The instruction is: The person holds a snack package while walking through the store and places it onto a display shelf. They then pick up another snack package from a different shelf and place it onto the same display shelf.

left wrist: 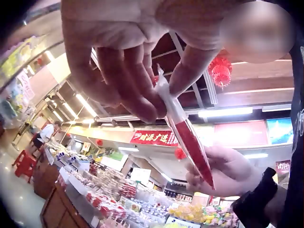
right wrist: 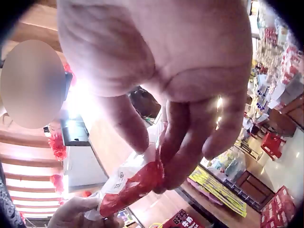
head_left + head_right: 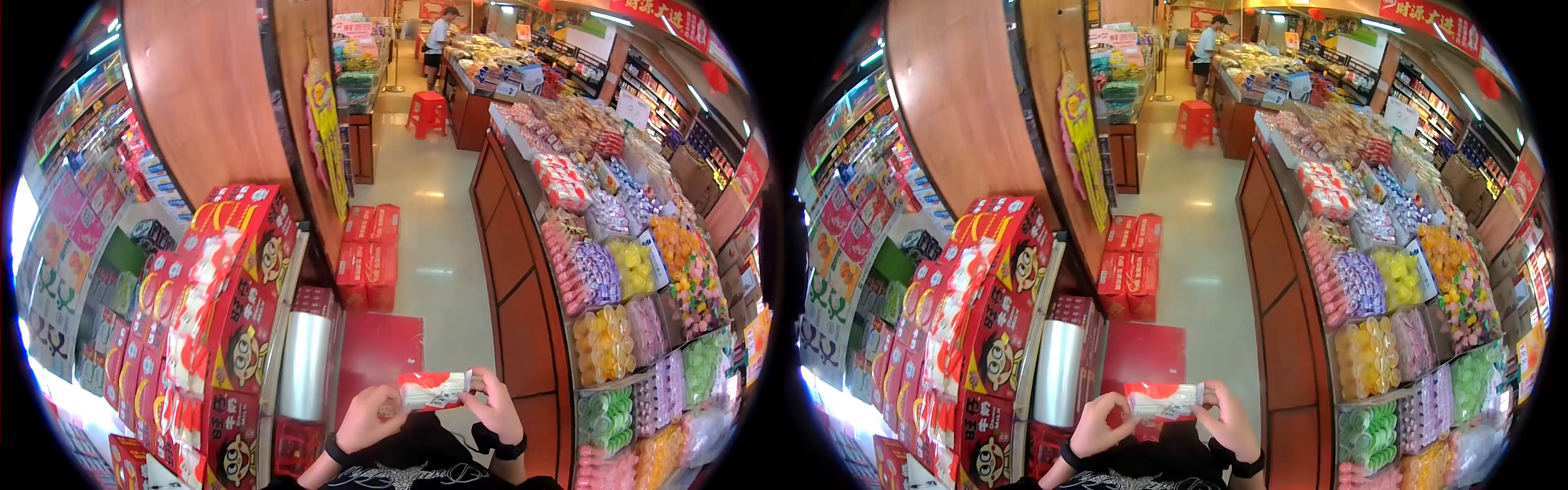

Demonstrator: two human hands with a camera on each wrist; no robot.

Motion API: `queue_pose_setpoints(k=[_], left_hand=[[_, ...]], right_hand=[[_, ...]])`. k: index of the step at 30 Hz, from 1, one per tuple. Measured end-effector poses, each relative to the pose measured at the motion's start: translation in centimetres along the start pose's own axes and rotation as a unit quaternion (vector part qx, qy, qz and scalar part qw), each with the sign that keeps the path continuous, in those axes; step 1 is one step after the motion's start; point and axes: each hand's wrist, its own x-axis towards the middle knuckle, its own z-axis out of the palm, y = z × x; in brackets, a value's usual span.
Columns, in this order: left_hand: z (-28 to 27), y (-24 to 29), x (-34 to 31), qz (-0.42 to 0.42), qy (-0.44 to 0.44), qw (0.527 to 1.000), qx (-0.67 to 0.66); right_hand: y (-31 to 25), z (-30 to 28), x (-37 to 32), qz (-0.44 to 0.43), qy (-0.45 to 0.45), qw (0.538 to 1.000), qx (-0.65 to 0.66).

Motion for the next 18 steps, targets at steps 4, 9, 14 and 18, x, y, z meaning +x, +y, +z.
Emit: queue_pose_setpoints(k=[4, 9, 14, 18], left_hand=[[2.6, 0.4, 6.0, 0.002, 0.053, 0.998, -0.023], [5.8, 1.3, 14.0, -0.027, 0.049, 0.994, -0.099], [9.3, 1.3, 19.3, 0.048, 0.018, 0.996, -0.069], [11.4, 0.2, 23.5, 0.031, -0.081, 0.989, -0.121]], right_hand=[[-0.5, -4.8, 4.4, -0.058, -0.002, 0.998, -0.029], [-1.5, -11.7, 8.6, -0.066, 0.03, 0.994, -0.083], [-0.7, -16.9, 10.1, 0.003, 0.061, 0.995, -0.084], [1.5, -19.6, 11.3, 0.05, 0.099, 0.993, -0.051]])
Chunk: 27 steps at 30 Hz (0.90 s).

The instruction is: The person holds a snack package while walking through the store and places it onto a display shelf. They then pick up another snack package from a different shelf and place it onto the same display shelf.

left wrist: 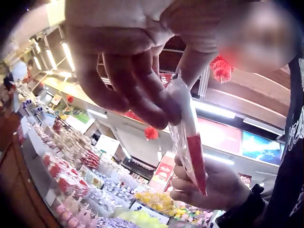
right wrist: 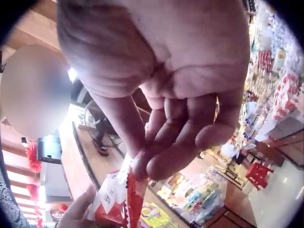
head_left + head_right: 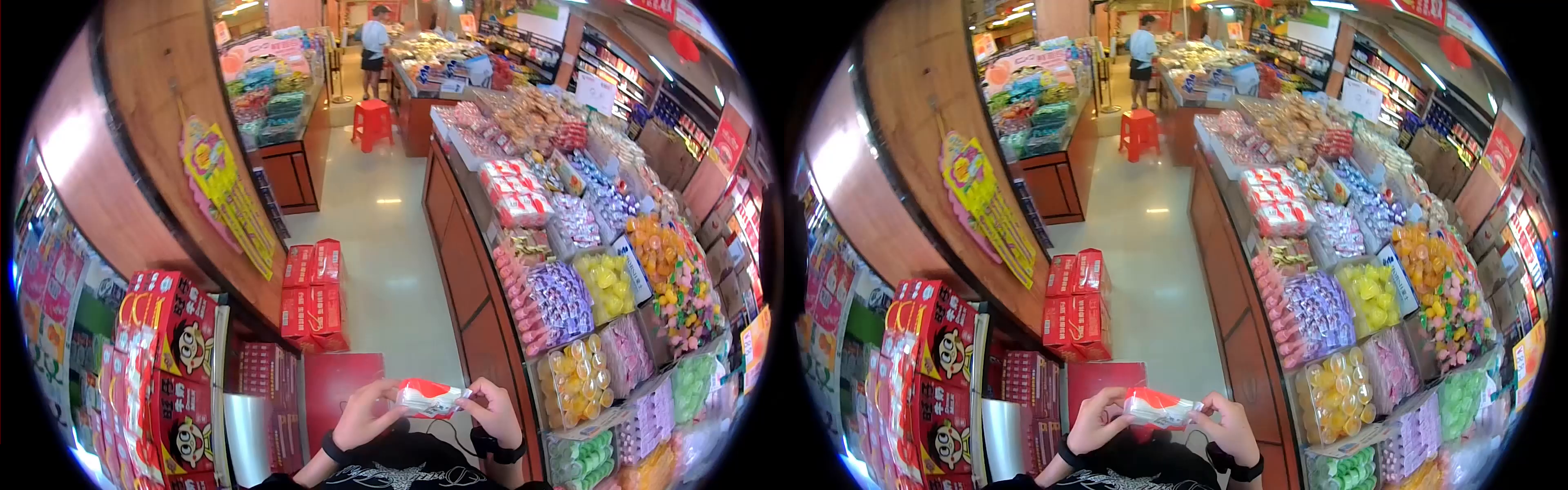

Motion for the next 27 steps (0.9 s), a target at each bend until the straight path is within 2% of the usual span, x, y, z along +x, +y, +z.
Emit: queue_pose_setpoints(k=[4, 6, 7, 10, 15, 16, 18, 20, 21, 22, 24, 25, 27], left_hand=[[0.1, -1.2, 4.6, -0.037, -0.051, 0.998, 0.031], [0.0, -2.7, 7.4, 0.05, -0.047, 0.996, 0.058], [-0.1, -3.3, 8.8, 0.054, -0.053, 0.996, 0.055], [-1.0, -4.6, 13.3, 0.044, -0.095, 0.994, 0.001], [-4.3, -4.1, 21.9, -0.005, -0.153, 0.988, -0.022], [-5.0, -4.5, 23.7, 0.004, -0.153, 0.988, -0.02], [-6.4, -5.7, 26.8, 0.097, -0.138, 0.985, -0.031], [-7.5, -7.2, 29.3, 0.084, -0.142, 0.986, -0.03], [-7.9, -7.7, 30.3, 0.07, -0.146, 0.986, -0.031], [-8.1, -7.8, 30.9, 0.065, -0.153, 0.986, -0.033], [-8.7, -7.6, 32.6, -0.042, -0.129, 0.988, -0.073], [-8.6, -9.4, 33.4, 0.002, -0.127, 0.989, -0.07], [-8.3, -10.9, 34.9, -0.011, -0.098, 0.985, -0.14]], right_hand=[[0.9, -1.4, 2.1, 0.022, 0.033, 0.999, 0.031], [1.6, -2.0, 3.6, 0.023, 0.045, 0.998, 0.043], [1.9, -2.2, 4.6, 0.018, 0.049, 0.997, 0.055], [2.2, -2.4, 8.5, -0.021, 0.082, 0.989, 0.119], [-0.6, -2.9, 15.4, -0.038, 0.125, 0.984, 0.117], [-1.1, -2.8, 17.0, -0.051, 0.144, 0.981, 0.119], [-0.8, -3.3, 19.9, -0.047, 0.134, 0.987, 0.071], [-0.2, -3.6, 22.4, -0.043, 0.124, 0.991, -0.032], [-0.1, -3.4, 23.6, -0.037, 0.127, 0.991, -0.03], [0.0, -3.0, 24.8, -0.08, 0.122, 0.989, -0.022], [0.2, -2.6, 27.0, -0.138, 0.115, 0.984, -0.007], [-0.8, -2.6, 28.1, -0.144, 0.128, 0.981, -0.006], [-3.1, -3.2, 30.0, -0.058, 0.098, 0.993, -0.035]])
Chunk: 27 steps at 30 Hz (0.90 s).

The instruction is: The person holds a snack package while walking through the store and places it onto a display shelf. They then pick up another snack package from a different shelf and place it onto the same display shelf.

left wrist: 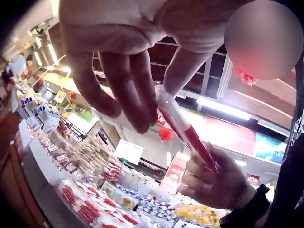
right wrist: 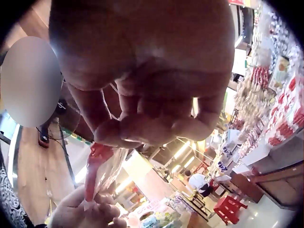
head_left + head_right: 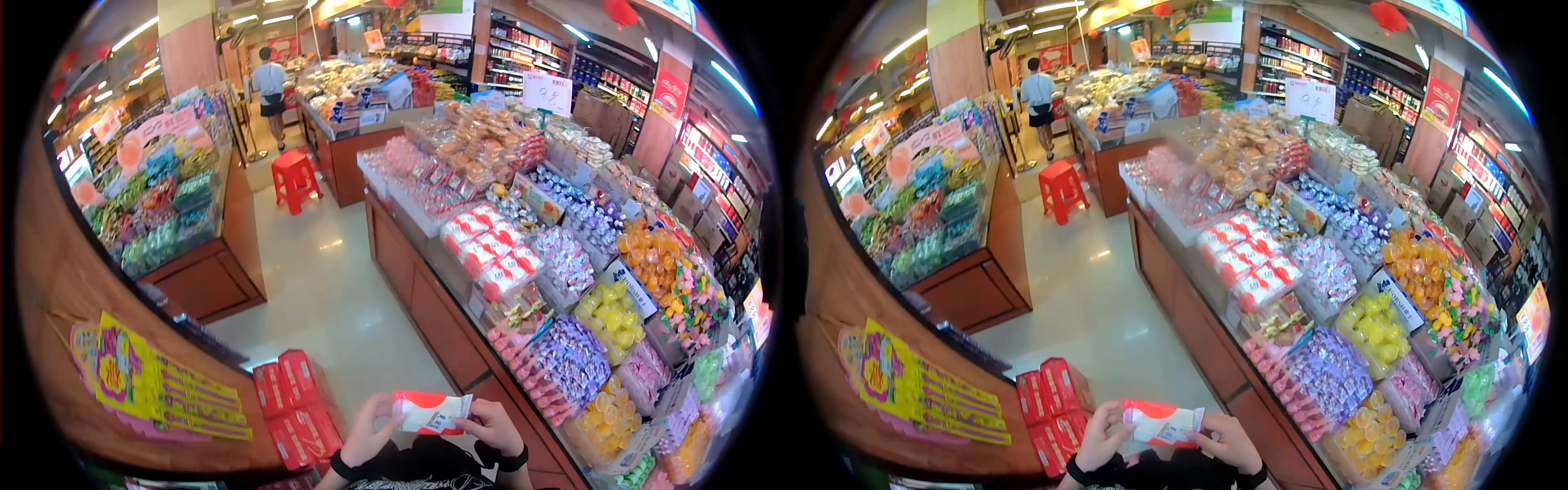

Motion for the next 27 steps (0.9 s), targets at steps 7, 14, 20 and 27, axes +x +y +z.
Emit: queue_pose_setpoints(k=[7, 14, 20, 27], left_hand=[[-2.0, -1.5, 8.6, 0.01, -0.041, 0.994, 0.106], [-0.5, -0.5, 20.5, 0.033, 0.003, 0.982, 0.184], [1.7, -1.6, 29.8, 0.133, 0.006, 0.956, 0.26], [4.5, -3.9, 37.4, 0.15, -0.12, 0.941, 0.278]], right_hand=[[3.2, -2.8, 8.6, 0.007, 0.004, 1.0, -0.025], [3.5, -7.8, 18.6, -0.035, 0.075, 0.989, 0.123], [5.7, -12.5, 24.2, 0.001, 0.143, 0.983, 0.118], [8.6, -16.0, 25.9, 0.074, 0.251, 0.96, 0.1]])
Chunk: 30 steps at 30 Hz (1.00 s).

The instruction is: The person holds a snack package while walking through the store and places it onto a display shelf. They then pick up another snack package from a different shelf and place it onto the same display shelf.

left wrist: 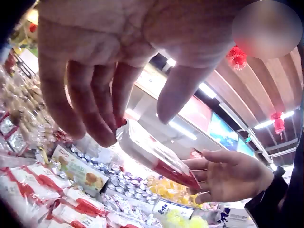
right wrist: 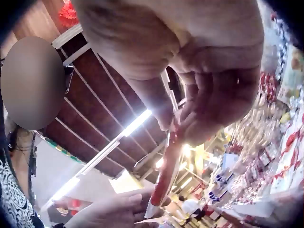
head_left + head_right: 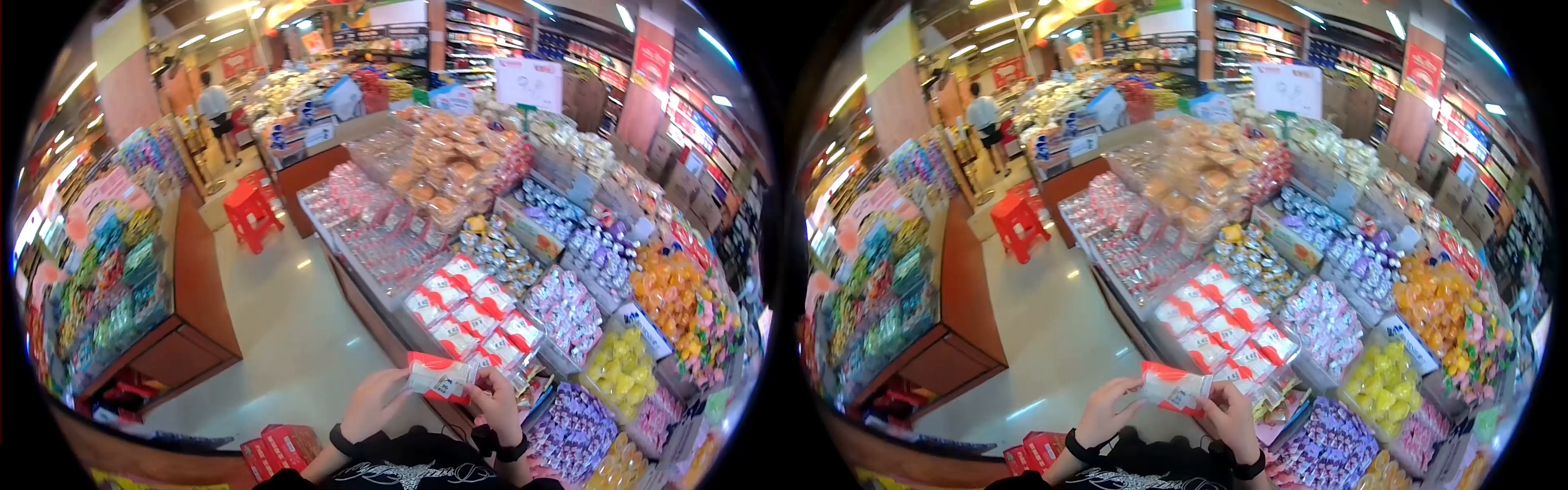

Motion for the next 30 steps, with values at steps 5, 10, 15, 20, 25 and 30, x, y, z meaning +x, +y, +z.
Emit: queue_pose_setpoints(k=[5, 10, 15, 20, 25, 30], left_hand=[[1.4, -2.1, 5.6, -0.011, -0.108, 0.992, -0.06], [1.6, -5.8, 11.4, 0.041, -0.182, 0.978, -0.098], [0.8, -8.5, 17.0, 0.072, -0.241, 0.959, -0.13], [0.2, -11.3, 20.4, 0.088, -0.284, 0.945, -0.139], [0.7, -14.5, 22.5, 0.135, -0.277, 0.941, -0.141], [4.3, -20.6, 22.8, 0.05, -0.331, 0.927, -0.169]], right_hand=[[0.7, -0.4, 0.9, 0.018, 0.09, 0.995, -0.031], [1.8, 1.1, 2.6, 0.028, 0.161, 0.985, -0.045], [0.9, 3.4, 5.7, 0.018, 0.196, 0.974, -0.111], [-0.6, 6.1, 8.6, 0.038, 0.208, 0.953, -0.216], [2.7, 8.3, 10.8, 0.05, 0.253, 0.957, -0.133], [8.6, 9.0, 13.5, 0.124, 0.253, 0.954, -0.1]])
